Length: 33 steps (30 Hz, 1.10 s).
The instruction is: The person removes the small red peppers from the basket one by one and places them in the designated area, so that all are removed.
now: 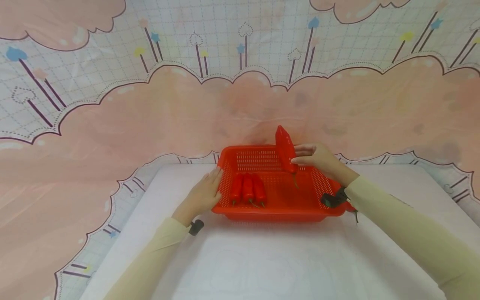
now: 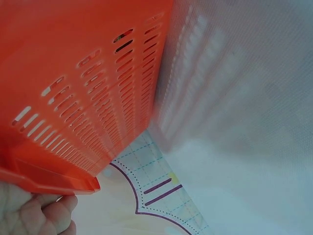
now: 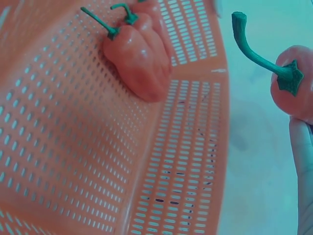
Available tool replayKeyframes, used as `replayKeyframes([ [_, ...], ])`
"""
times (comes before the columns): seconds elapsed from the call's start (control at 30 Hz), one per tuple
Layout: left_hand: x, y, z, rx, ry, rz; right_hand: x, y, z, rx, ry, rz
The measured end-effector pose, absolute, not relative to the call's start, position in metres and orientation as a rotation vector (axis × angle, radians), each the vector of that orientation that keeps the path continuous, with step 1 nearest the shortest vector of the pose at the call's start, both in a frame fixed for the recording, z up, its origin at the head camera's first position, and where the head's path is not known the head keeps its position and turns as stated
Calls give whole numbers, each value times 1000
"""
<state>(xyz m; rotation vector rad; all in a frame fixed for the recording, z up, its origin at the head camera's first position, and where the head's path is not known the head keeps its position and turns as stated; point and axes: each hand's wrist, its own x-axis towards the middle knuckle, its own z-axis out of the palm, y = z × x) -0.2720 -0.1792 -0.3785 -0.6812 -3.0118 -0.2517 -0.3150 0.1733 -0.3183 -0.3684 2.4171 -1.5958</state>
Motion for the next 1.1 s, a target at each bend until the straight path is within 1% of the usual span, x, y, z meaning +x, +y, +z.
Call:
replayKeyframes([
  [0.27,-273,-180,-380,-689,-3002,-247,-307,180,-316,-375,2435,-1566],
  [0.83,-273,-180,-380,-699,-2992,-237,-289,200,-307,-244,2467,-1531],
  [1.1,-273,-180,-380,-690,-2998,-236,-288,218,-310,-218,2452,-1566],
])
